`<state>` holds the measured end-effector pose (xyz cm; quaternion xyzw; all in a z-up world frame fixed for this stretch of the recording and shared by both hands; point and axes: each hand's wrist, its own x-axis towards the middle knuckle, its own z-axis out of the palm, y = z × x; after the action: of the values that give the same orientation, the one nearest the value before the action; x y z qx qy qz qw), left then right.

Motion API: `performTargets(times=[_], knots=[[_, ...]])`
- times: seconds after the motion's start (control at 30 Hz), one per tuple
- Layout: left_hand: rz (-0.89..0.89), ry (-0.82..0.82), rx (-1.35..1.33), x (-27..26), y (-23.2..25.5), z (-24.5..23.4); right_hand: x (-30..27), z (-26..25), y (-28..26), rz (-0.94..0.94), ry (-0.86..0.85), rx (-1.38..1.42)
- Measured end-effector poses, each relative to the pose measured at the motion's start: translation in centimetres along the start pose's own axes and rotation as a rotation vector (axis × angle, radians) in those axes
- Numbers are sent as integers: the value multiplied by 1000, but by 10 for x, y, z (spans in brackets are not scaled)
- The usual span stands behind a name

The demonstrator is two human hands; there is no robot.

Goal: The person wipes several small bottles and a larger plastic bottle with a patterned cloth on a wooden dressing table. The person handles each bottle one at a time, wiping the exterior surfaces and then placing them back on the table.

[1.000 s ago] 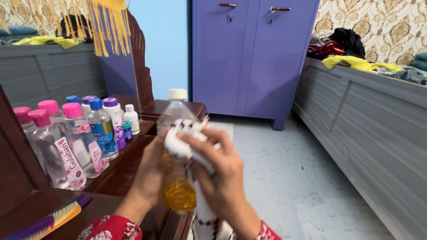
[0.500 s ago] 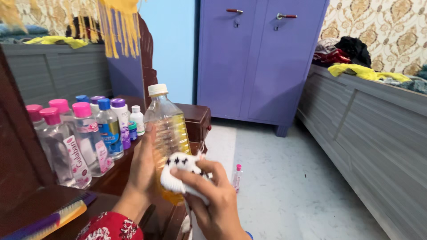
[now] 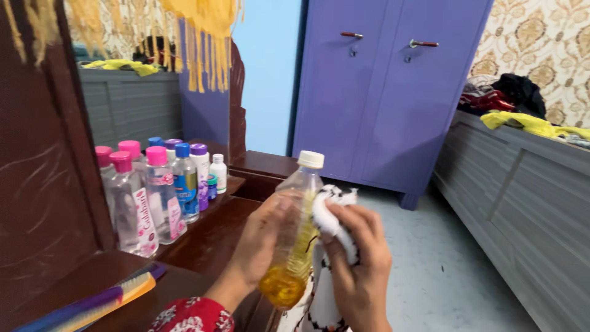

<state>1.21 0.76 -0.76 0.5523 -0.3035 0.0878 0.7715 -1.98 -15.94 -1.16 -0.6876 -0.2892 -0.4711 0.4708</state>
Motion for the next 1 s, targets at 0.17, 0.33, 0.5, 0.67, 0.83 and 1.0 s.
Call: performTargets(times=[0.17, 0.33, 0.5, 0.67, 0.83, 1.0], knots=[[141, 211, 196, 0, 5, -1, -12, 24, -8, 181, -2, 24], [238, 381, 243, 0, 13, -15, -42, 35, 15, 47, -101, -41], [197, 516, 338, 1, 17, -18, -51, 32, 29, 126, -204, -67], [230, 522, 307, 1, 9, -15, -51, 27, 16, 82, -193, -48], [216, 540, 342, 2, 3, -12, -46, 25, -1, 43, -179, -49], [122, 573, 187, 5, 7, -12, -38, 31, -6, 24, -247, -127]])
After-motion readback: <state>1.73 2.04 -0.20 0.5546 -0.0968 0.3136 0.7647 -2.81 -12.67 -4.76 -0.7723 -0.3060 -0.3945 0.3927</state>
